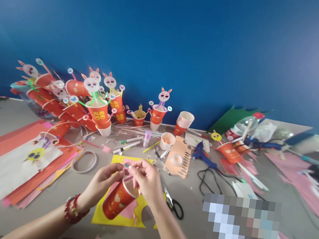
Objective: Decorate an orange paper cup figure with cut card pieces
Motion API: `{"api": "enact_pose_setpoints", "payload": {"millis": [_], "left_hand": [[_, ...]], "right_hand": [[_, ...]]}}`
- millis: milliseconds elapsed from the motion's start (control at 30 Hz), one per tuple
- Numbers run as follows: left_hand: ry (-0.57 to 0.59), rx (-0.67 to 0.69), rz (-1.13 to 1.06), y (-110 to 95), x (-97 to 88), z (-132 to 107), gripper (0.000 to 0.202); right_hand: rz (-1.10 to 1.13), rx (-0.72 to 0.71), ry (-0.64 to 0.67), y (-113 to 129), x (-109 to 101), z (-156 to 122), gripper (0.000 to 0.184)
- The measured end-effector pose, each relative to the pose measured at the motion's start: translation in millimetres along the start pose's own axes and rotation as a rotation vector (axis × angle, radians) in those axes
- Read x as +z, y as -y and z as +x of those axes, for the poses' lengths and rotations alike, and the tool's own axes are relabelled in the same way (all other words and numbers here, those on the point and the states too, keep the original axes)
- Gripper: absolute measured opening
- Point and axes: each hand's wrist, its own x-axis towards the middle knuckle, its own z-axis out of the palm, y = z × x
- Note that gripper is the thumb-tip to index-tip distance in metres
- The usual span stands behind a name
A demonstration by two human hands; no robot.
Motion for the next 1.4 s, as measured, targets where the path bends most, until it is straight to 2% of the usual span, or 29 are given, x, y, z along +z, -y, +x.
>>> {"api": "enact_pose_setpoints", "payload": {"millis": [367, 600, 1033, 1400], "left_hand": [[0.007, -0.021, -0.009, 9, -2.0, 4, 0.03], [0.015, -0.023, -0.005, 14, -4.0, 4, 0.029], [0.015, -0.044, -0.055, 14, -3.5, 3, 0.028], [0.027, -0.032, -0.071, 13, -2.6, 3, 0.028]], "right_hand": [[-0.148, 0.032, 0.004, -11, 1, 10, 0.022], [-0.208, -0.008, -0.019, -20, 4, 10, 0.016], [-0.374, -0.093, -0.069, -13, 9, 4, 0.015], [-0.434, -0.094, -0.083, -8, 12, 3, 0.012]]}}
